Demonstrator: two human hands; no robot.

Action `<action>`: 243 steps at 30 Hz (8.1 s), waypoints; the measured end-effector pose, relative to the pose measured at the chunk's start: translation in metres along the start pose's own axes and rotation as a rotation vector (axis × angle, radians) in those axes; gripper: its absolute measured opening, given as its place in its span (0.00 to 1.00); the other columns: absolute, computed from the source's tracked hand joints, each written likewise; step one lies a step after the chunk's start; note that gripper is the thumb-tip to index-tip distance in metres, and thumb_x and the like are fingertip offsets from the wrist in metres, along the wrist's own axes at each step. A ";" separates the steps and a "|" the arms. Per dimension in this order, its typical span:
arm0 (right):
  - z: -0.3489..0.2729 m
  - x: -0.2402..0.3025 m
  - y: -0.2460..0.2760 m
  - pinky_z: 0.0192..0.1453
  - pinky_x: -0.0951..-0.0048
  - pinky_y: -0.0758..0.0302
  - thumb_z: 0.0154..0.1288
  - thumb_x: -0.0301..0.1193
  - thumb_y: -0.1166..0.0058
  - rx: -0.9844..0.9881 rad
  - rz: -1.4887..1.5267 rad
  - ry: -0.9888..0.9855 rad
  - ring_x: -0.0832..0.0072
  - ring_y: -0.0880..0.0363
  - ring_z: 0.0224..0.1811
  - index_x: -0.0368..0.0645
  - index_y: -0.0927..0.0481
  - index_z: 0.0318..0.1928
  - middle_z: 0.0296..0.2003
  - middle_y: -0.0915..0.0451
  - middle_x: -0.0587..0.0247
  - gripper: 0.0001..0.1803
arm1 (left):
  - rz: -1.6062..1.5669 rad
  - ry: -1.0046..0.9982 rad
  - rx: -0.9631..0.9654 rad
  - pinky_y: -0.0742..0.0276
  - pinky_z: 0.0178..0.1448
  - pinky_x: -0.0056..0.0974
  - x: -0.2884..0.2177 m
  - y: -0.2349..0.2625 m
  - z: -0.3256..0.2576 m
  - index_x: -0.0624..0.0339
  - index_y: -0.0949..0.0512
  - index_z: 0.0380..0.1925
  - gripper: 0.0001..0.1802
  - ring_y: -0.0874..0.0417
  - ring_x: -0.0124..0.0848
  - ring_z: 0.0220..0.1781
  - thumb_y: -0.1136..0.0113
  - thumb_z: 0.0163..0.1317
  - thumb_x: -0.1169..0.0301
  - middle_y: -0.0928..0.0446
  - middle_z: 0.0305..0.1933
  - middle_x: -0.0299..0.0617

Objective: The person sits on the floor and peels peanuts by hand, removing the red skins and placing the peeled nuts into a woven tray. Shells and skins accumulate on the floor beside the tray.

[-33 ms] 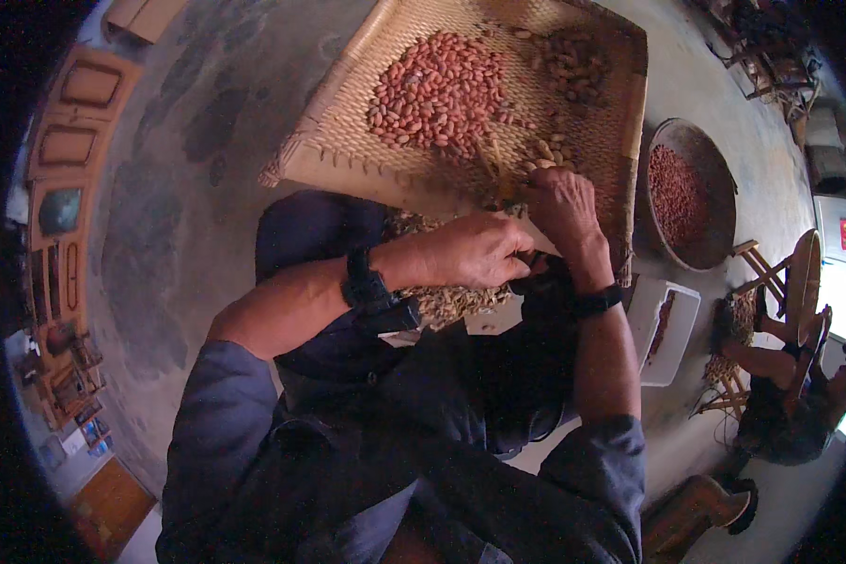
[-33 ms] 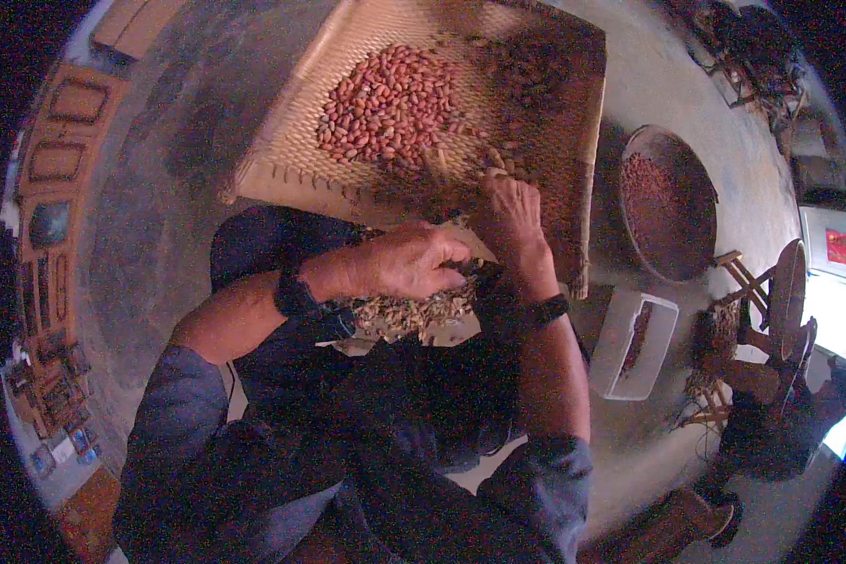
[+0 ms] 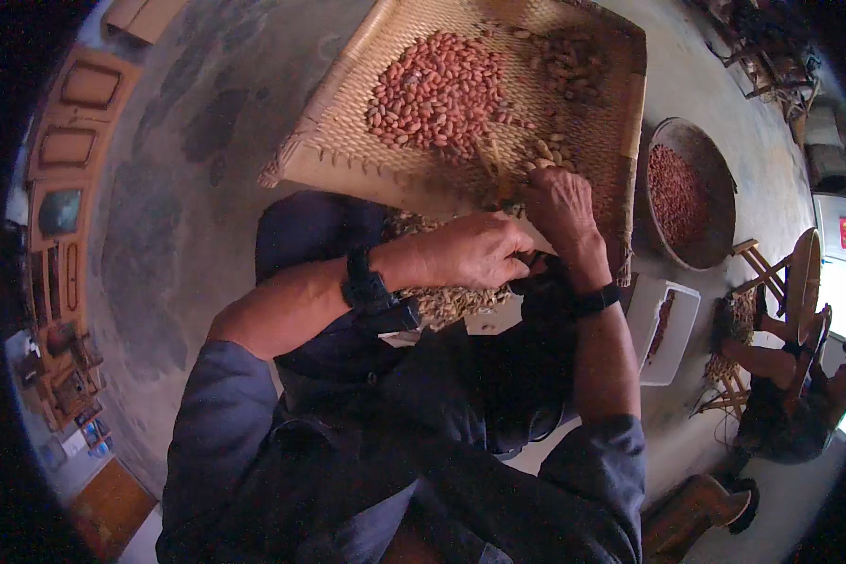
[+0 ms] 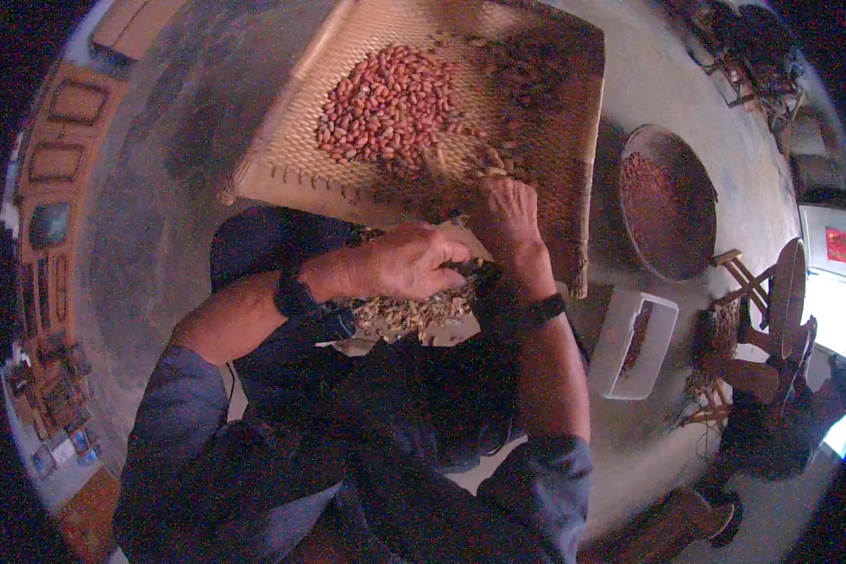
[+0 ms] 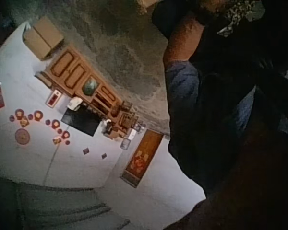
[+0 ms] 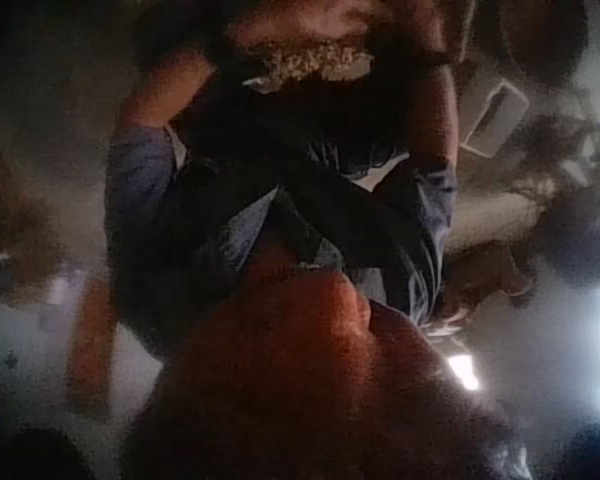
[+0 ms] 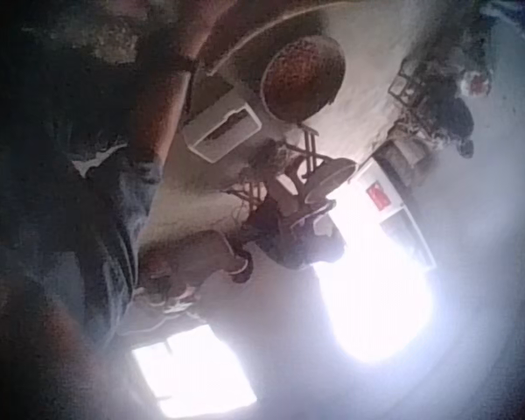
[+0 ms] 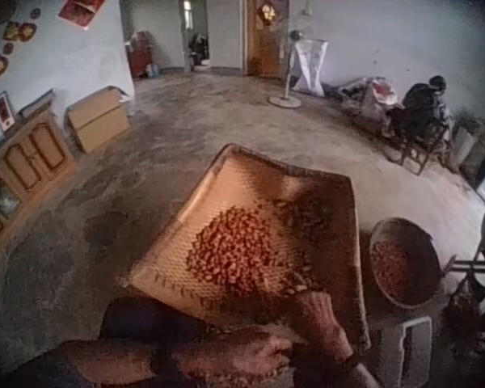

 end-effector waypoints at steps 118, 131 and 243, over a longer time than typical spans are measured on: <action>0.056 0.057 0.046 0.32 0.64 0.23 0.70 0.30 0.45 -0.060 0.426 -0.416 0.65 0.18 0.27 0.33 0.17 0.41 0.26 0.17 0.52 0.11 | -1.103 0.008 -0.619 0.29 0.29 0.28 0.026 0.105 0.002 0.66 0.22 0.56 0.15 0.24 0.24 0.28 0.50 0.74 0.75 0.21 0.37 0.39; 0.059 0.065 0.096 0.35 0.76 0.24 0.71 0.37 0.36 -0.055 1.117 -0.644 0.80 0.19 0.30 0.32 0.15 0.50 0.30 0.15 0.63 0.19 | -1.087 0.107 -0.671 0.33 0.27 0.27 0.027 0.105 0.003 0.60 0.24 0.52 0.11 0.28 0.22 0.25 0.43 0.73 0.71 0.20 0.36 0.36; 0.054 0.087 0.099 0.30 0.72 0.26 0.69 0.27 0.37 -0.301 0.616 -0.292 0.81 0.22 0.24 0.35 0.11 0.43 0.22 0.18 0.54 0.08 | -1.012 0.150 -0.528 0.22 0.44 0.30 0.033 0.084 0.017 0.59 0.20 0.46 0.11 0.18 0.23 0.39 0.40 0.72 0.65 0.18 0.41 0.33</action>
Point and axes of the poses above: each hand's wrist, its own z-axis towards the middle knuckle, its own y-axis out of the back of the hand, x = y × z, the point moved 4 cm from there along z, towards the middle knuckle
